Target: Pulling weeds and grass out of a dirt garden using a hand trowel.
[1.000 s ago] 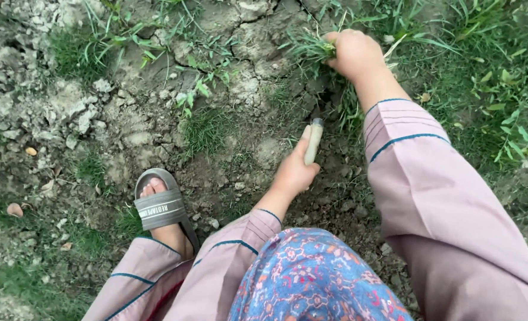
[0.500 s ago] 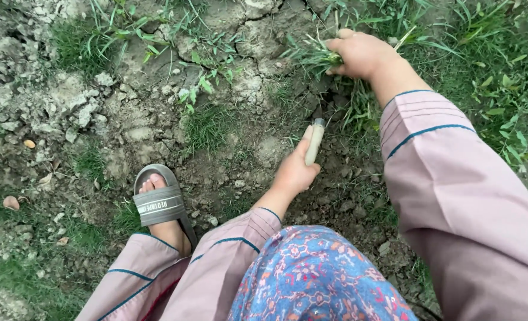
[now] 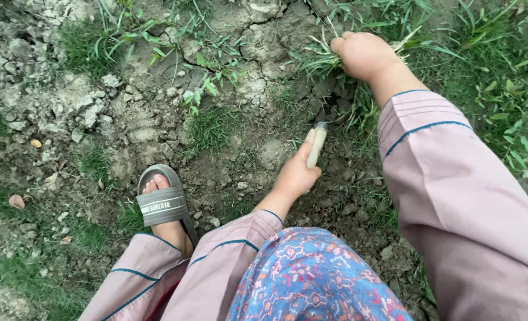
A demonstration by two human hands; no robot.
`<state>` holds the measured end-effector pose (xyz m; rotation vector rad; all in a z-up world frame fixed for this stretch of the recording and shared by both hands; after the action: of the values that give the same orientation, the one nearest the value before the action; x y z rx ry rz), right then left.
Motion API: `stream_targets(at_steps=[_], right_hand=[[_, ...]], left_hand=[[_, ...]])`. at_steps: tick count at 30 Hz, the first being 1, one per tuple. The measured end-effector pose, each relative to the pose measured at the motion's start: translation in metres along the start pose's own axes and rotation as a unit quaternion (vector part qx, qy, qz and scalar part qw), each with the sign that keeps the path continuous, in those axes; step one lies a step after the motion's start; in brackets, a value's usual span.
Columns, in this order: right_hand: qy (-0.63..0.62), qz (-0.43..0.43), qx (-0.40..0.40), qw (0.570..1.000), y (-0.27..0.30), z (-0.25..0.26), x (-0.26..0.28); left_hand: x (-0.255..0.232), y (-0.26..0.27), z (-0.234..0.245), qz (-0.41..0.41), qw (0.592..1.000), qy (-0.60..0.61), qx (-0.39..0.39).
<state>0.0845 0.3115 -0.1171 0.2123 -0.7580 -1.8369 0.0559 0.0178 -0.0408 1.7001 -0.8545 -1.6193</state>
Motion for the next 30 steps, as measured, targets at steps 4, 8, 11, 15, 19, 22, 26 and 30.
stream_targets(at_steps=[4,8,11,15,19,22,26,30], right_hand=[[-0.042,-0.015,-0.025,0.999,0.023,0.023,-0.001],[-0.202,-0.072,-0.075,0.974,0.044,0.05,-0.013],[-0.408,-0.11,-0.074,0.903,0.062,0.076,-0.024],[-0.387,-0.184,-0.104,0.898,0.094,0.063,-0.042],[-0.371,-0.333,-0.073,0.864,0.126,0.051,-0.032],[-0.439,-0.365,-0.073,0.818,0.148,0.039,-0.004],[-0.293,-0.259,-0.015,0.92,0.119,0.008,0.065],[-0.192,-0.201,-0.061,0.959,0.076,-0.027,0.101]], left_hand=[[0.002,-0.001,-0.006,-0.013,0.999,-0.04,-0.014],[-0.015,0.007,0.0,0.033,0.999,-0.025,0.005],[-0.012,0.005,0.0,0.048,0.999,-0.005,0.015],[-0.005,-0.003,-0.004,0.022,1.0,0.004,0.009],[-0.024,0.005,0.002,0.05,0.998,0.008,0.022],[-0.039,0.009,0.004,0.072,0.997,0.02,0.035],[-0.042,0.003,-0.004,0.09,0.995,0.019,0.043],[-0.043,0.002,0.0,0.1,0.994,0.017,0.044]])
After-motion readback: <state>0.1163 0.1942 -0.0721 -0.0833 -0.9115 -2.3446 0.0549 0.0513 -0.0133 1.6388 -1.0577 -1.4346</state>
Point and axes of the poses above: each hand's wrist, its own y-axis away from the middle knuckle, its own z-axis out of the back of the hand, x = y × z, the point moved 5 cm from there along -y, towards the middle knuckle, and after that the axes turned 6 degrees about x, right-handed, at the moved point
